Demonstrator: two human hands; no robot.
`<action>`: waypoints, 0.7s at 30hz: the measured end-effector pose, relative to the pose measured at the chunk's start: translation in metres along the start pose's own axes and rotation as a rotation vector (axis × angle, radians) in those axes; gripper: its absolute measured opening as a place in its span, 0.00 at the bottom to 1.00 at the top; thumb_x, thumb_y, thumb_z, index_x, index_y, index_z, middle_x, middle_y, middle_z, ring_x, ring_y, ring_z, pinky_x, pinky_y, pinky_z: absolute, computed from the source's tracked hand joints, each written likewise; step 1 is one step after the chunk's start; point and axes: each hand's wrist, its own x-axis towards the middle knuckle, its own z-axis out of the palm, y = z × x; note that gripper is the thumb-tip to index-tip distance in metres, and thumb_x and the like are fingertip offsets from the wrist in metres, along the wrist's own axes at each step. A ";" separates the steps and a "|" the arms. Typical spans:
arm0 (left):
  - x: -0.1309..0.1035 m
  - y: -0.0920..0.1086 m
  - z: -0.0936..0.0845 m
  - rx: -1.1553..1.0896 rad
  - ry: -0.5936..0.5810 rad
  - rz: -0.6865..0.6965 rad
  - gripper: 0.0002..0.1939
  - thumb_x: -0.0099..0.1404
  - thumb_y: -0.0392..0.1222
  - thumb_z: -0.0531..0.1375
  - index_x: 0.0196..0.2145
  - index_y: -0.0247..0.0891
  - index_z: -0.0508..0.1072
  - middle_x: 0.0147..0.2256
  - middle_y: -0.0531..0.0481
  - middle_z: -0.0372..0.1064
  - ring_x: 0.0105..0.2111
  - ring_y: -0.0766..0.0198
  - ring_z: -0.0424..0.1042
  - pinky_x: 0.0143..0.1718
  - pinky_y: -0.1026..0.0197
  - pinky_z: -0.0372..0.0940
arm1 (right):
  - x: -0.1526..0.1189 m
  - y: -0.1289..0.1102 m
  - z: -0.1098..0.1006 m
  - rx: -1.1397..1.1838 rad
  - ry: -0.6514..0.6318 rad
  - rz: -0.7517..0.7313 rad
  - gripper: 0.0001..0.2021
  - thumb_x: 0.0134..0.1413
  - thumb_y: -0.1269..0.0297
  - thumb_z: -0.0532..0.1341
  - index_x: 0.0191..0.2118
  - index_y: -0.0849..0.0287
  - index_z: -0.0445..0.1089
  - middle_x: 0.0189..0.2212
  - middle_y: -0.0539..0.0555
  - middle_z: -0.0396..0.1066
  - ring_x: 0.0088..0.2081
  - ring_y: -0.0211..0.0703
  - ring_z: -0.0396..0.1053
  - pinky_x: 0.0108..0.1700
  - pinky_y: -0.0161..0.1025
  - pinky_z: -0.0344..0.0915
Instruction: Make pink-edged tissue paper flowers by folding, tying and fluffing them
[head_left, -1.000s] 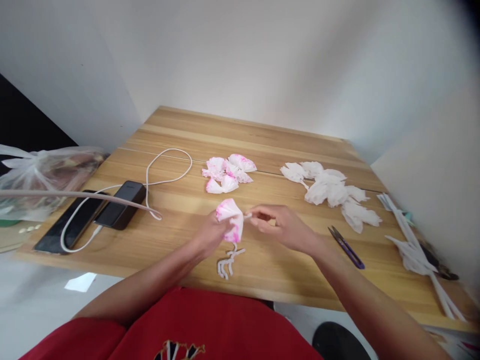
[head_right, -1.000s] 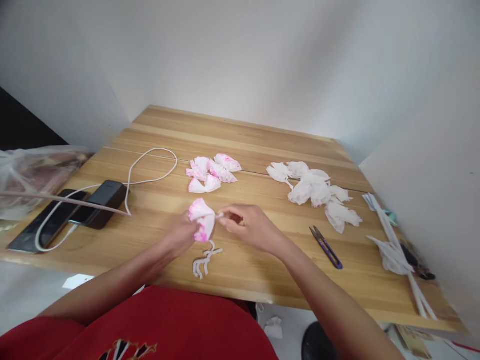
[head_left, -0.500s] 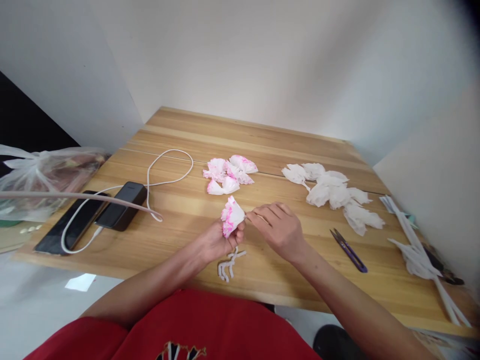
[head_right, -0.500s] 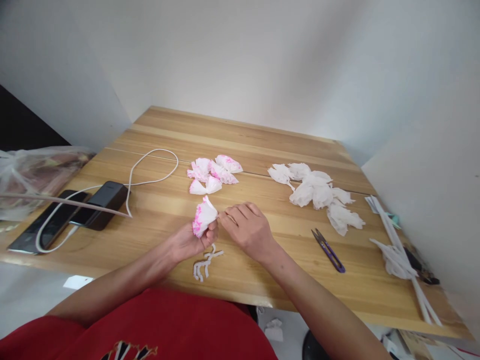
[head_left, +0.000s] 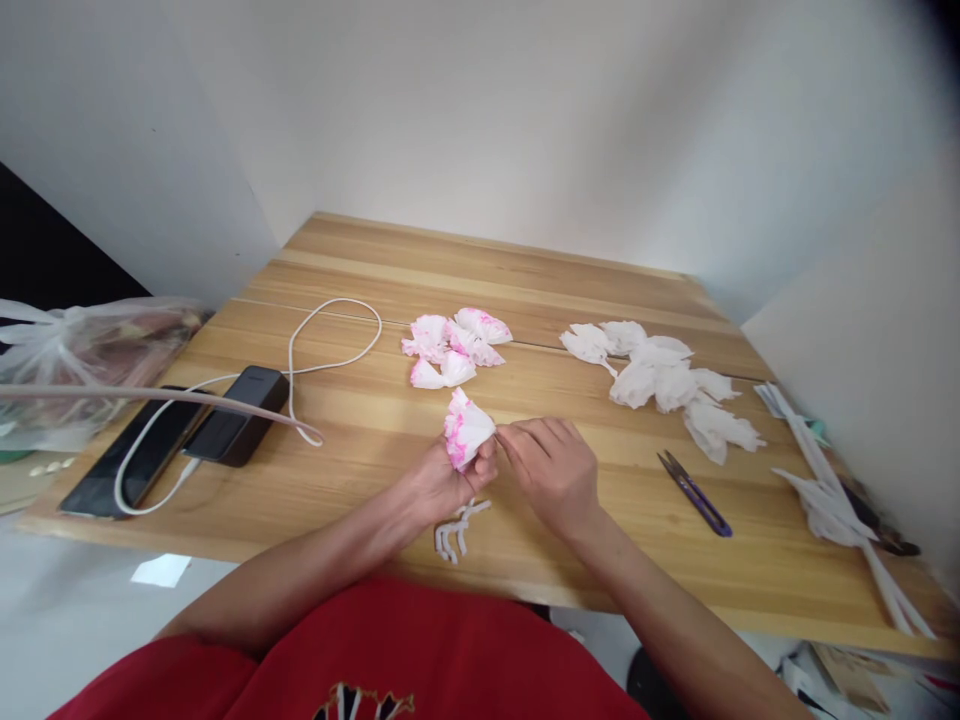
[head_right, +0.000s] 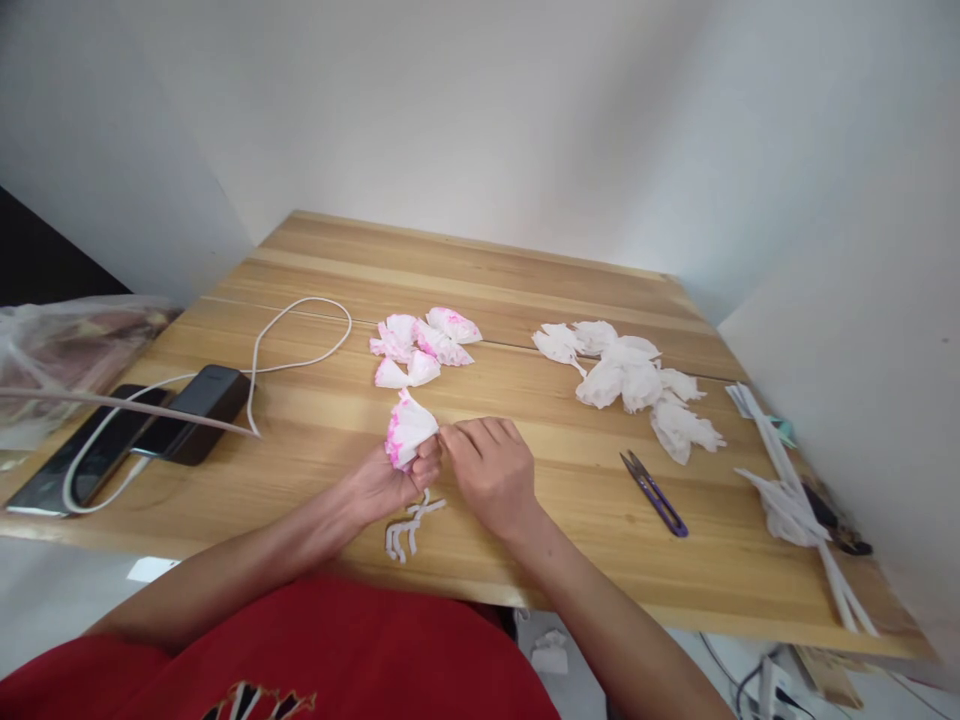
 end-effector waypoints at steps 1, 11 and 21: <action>0.000 0.000 0.000 0.009 -0.018 -0.007 0.16 0.61 0.22 0.47 0.20 0.32 0.63 0.17 0.52 0.56 0.15 0.73 0.55 0.17 0.71 0.53 | 0.001 0.001 -0.002 -0.035 -0.010 -0.035 0.06 0.58 0.73 0.56 0.40 0.60 0.68 0.31 0.54 0.72 0.34 0.41 0.64 0.37 0.40 0.53; -0.004 0.008 -0.017 0.759 -0.180 0.433 0.09 0.53 0.39 0.66 0.26 0.34 0.69 0.22 0.53 0.64 0.20 0.69 0.61 0.23 0.68 0.56 | 0.015 0.001 -0.029 0.407 -0.298 0.210 0.09 0.60 0.70 0.53 0.31 0.61 0.69 0.26 0.52 0.69 0.30 0.38 0.63 0.34 0.36 0.56; -0.017 0.069 0.015 1.565 -0.796 0.323 0.09 0.59 0.32 0.60 0.34 0.40 0.79 0.32 0.44 0.73 0.33 0.59 0.70 0.40 0.62 0.59 | -0.004 0.008 0.004 1.699 -0.654 0.852 0.15 0.45 0.54 0.67 0.26 0.63 0.70 0.19 0.48 0.63 0.23 0.33 0.59 0.29 0.33 0.57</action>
